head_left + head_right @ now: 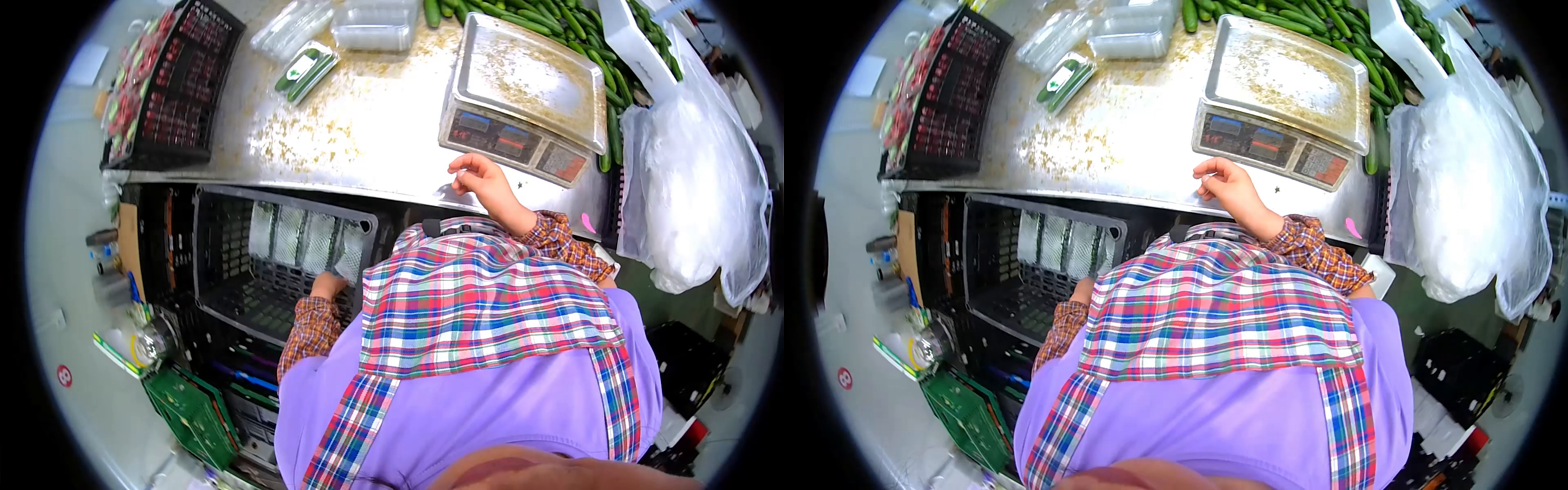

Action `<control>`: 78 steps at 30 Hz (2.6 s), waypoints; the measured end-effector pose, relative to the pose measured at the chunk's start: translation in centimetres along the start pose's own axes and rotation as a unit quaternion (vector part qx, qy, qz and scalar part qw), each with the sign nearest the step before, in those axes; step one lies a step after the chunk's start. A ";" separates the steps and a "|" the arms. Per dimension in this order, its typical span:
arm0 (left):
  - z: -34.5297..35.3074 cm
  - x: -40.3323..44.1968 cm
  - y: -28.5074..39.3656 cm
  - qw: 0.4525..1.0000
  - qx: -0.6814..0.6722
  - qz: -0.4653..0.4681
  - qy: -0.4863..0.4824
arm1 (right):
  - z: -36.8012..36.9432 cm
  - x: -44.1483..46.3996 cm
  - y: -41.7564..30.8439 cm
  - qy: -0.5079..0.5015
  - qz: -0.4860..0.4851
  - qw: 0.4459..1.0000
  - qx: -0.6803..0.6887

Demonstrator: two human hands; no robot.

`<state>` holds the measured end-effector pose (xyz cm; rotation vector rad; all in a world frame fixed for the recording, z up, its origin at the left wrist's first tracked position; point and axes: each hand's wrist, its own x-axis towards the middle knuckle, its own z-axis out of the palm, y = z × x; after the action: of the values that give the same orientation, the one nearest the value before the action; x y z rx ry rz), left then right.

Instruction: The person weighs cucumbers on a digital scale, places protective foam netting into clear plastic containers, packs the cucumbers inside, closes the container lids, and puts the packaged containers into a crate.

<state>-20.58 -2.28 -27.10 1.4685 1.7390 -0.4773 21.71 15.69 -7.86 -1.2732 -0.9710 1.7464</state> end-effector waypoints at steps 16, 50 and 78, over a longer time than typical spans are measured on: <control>-24.9 -8.1 21.5 0.927 -0.232 0.258 -0.139 | -14.0 -15.2 -24.6 0.345 -0.407 0.689 -0.491; -46.9 20.1 18.7 0.913 -0.180 0.219 0.293 | -25.2 -11.3 -5.1 0.510 0.139 0.652 -0.543; -46.2 9.2 27.9 0.832 0.075 0.160 0.527 | -23.9 -23.8 -17.9 0.555 -0.052 0.679 -0.477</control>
<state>-9.38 44.01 -0.15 2.3308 2.1768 0.5193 52.45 5.50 12.38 -2.3698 -1.0838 -0.0364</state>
